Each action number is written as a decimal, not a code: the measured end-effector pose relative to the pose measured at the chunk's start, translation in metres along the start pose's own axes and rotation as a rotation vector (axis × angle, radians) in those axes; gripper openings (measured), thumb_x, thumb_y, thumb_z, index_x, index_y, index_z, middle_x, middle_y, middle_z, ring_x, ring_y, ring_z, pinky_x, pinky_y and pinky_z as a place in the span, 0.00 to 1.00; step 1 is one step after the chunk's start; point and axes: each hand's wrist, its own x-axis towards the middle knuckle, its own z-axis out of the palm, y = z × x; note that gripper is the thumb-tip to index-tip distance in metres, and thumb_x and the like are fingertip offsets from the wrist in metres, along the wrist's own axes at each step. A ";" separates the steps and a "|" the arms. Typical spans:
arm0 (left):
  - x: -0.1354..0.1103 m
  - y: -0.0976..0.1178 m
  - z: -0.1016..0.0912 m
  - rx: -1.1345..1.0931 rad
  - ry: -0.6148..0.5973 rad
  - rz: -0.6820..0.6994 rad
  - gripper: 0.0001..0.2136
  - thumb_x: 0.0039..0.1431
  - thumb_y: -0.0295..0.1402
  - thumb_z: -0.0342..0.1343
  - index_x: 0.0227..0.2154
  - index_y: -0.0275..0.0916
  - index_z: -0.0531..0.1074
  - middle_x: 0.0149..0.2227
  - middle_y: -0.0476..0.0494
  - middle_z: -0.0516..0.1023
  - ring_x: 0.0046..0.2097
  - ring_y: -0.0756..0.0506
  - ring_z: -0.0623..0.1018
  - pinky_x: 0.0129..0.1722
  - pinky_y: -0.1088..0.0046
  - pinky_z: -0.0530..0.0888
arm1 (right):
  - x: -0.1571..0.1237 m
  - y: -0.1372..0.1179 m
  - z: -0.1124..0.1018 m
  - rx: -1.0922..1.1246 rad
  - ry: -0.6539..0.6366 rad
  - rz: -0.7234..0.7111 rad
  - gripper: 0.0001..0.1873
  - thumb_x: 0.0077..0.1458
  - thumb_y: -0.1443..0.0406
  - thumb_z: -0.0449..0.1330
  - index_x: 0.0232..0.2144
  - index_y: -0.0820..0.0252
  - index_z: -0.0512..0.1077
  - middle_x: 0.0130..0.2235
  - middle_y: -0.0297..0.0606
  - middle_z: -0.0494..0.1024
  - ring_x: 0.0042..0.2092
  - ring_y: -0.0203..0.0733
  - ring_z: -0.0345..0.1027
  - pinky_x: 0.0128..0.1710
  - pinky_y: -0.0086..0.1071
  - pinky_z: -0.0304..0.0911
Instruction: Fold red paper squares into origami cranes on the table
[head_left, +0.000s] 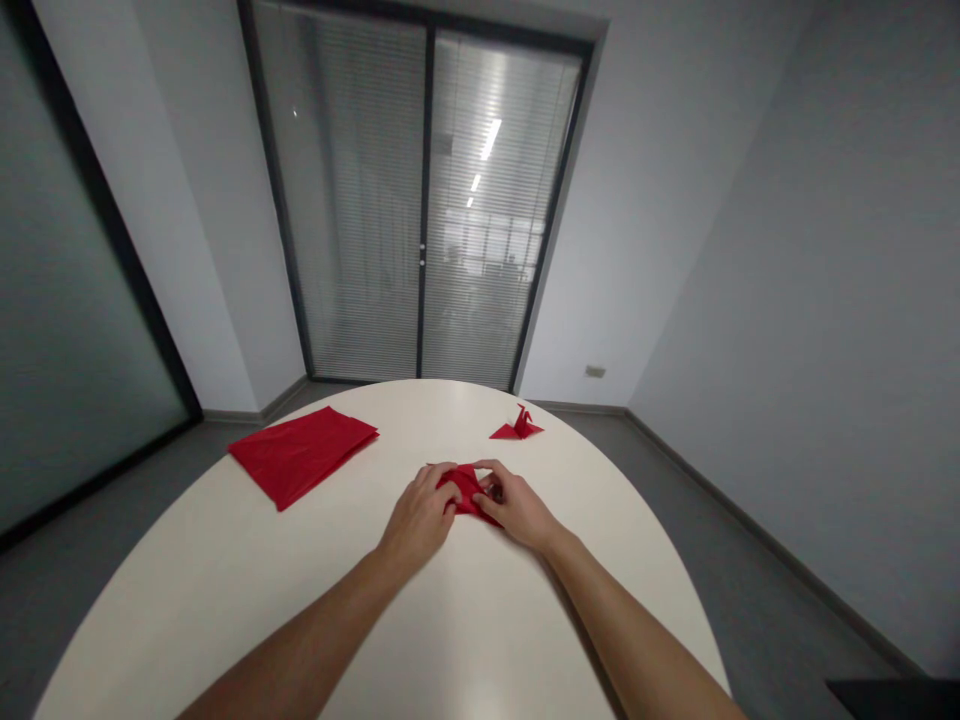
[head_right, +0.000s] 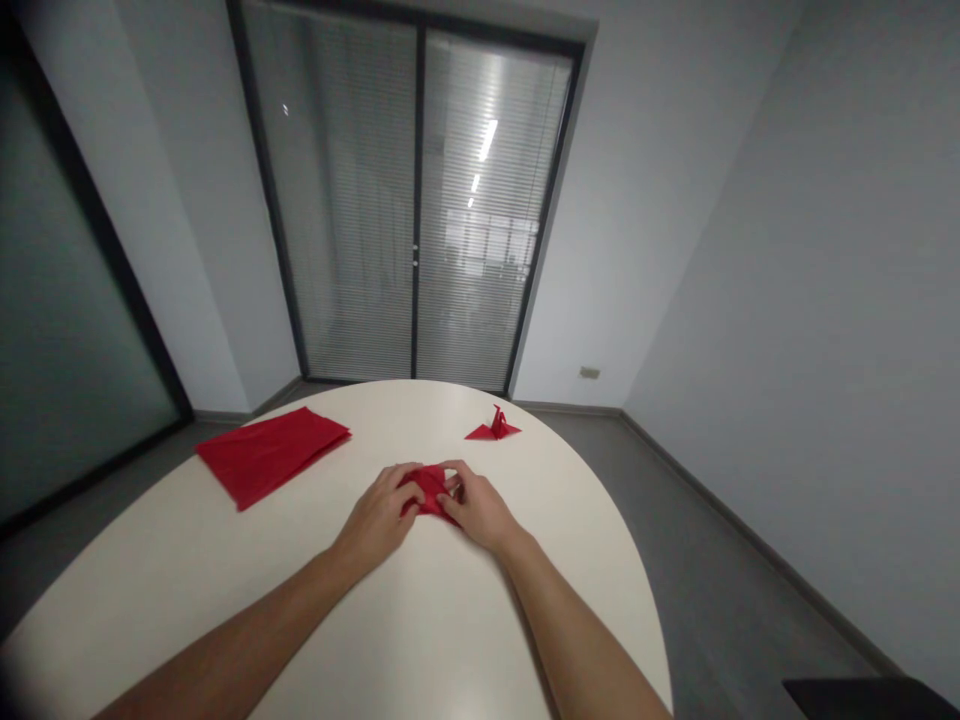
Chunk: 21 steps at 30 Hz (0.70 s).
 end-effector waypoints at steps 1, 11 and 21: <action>0.001 0.001 -0.002 0.016 -0.004 -0.008 0.12 0.56 0.17 0.54 0.34 0.41 0.75 0.51 0.43 0.74 0.53 0.41 0.72 0.56 0.59 0.73 | 0.000 0.000 0.000 0.004 0.004 0.000 0.23 0.58 0.66 0.61 0.56 0.54 0.67 0.39 0.35 0.80 0.31 0.37 0.68 0.32 0.30 0.62; 0.001 0.005 -0.005 0.044 -0.079 -0.136 0.10 0.64 0.26 0.52 0.44 0.41 0.76 0.42 0.44 0.81 0.43 0.42 0.79 0.44 0.64 0.75 | 0.004 -0.004 0.005 0.133 0.167 0.022 0.19 0.57 0.64 0.60 0.51 0.57 0.71 0.36 0.35 0.77 0.35 0.39 0.70 0.36 0.33 0.65; 0.001 -0.002 0.005 -0.167 0.060 -0.155 0.12 0.69 0.31 0.49 0.48 0.40 0.76 0.49 0.42 0.81 0.51 0.42 0.79 0.54 0.61 0.74 | 0.011 -0.007 0.009 0.423 0.326 0.086 0.18 0.46 0.63 0.66 0.42 0.58 0.73 0.46 0.41 0.78 0.41 0.43 0.72 0.39 0.35 0.70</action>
